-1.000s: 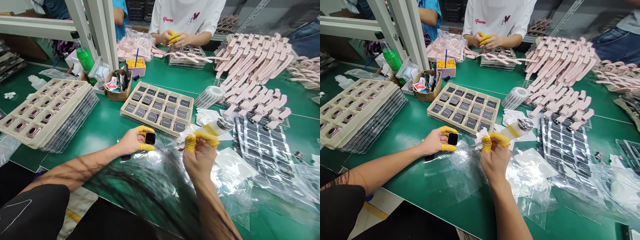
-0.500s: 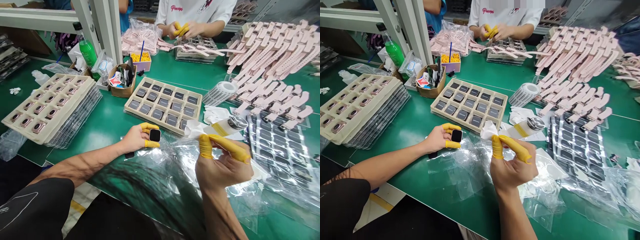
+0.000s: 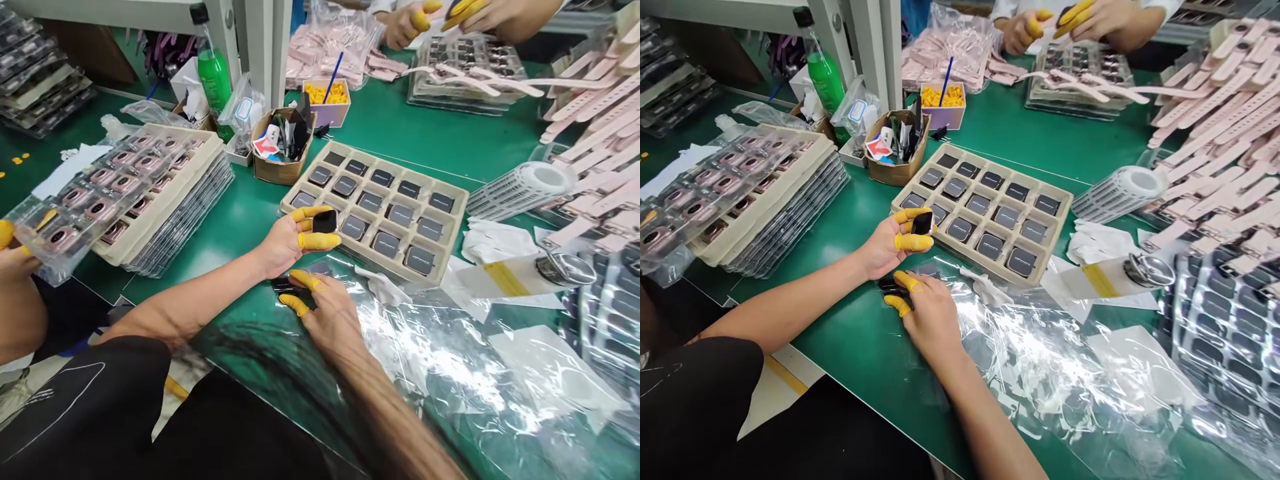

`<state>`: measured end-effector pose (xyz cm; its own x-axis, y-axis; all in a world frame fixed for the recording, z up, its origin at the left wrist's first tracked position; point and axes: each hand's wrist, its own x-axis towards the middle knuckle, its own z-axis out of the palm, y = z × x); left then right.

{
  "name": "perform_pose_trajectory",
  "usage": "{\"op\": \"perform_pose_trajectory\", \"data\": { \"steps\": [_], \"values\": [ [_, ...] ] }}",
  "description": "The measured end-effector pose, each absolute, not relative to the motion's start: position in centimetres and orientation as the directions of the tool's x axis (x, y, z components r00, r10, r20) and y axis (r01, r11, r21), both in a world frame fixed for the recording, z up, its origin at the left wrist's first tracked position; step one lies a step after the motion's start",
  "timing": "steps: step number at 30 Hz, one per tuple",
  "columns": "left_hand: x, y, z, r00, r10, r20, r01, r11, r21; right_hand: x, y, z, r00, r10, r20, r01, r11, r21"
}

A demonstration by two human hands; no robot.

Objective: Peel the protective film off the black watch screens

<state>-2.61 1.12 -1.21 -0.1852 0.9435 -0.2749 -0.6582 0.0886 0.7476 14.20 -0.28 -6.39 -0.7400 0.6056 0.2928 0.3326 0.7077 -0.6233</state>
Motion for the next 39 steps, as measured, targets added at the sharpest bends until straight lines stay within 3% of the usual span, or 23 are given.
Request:
{"op": "perform_pose_trajectory", "data": {
  "steps": [8, 13, 17, 22, 27, 30, 34, 39],
  "values": [
    [-2.1, 0.3, -0.8, -0.106, 0.92, -0.378, -0.61, 0.24, 0.755, 15.2, -0.1, -6.6, -0.804, 0.482, 0.348, 0.206, 0.775, -0.598],
    [-1.9, -0.1, -0.3, -0.111, 0.899, -0.423, -0.603, 0.278, 0.748, 15.2, -0.2, -6.4, -0.802, 0.499, 0.329, 0.233, 0.767, -0.598],
    [-1.0, -0.5, -1.1, -0.12, 0.874, -0.472, -0.61, 0.31, 0.729, 14.8, -0.3, -6.1, -0.766, 0.433, 0.475, 0.14, 0.834, -0.534],
    [-0.4, -0.6, -2.6, -0.19, 0.91, -0.368, -0.598, 0.19, 0.779, 14.6, -0.4, -6.1, -0.714, 0.396, 0.577, 0.158, 0.895, -0.418],
    [-0.4, -0.2, -3.3, -0.188, 0.94, -0.285, -0.535, 0.145, 0.832, 16.3, -0.6, -6.1, -0.79, 0.31, 0.529, 0.12, 0.924, -0.363],
    [-0.4, 0.0, -3.4, -0.16, 0.944, -0.287, -0.528, 0.164, 0.833, 17.8, -0.4, -6.0, -0.85, 0.296, 0.436, 0.084, 0.892, -0.443],
    [-0.5, 0.0, -3.6, -0.122, 0.948, -0.294, -0.514, 0.193, 0.836, 18.3, 0.1, -6.2, -0.83, 0.436, 0.349, 0.144, 0.771, -0.62],
    [-0.4, -0.5, -3.4, -0.139, 0.935, -0.326, -0.509, 0.215, 0.834, 17.1, -0.3, -6.4, -0.773, 0.556, 0.307, 0.257, 0.715, -0.65]
  ]
}}
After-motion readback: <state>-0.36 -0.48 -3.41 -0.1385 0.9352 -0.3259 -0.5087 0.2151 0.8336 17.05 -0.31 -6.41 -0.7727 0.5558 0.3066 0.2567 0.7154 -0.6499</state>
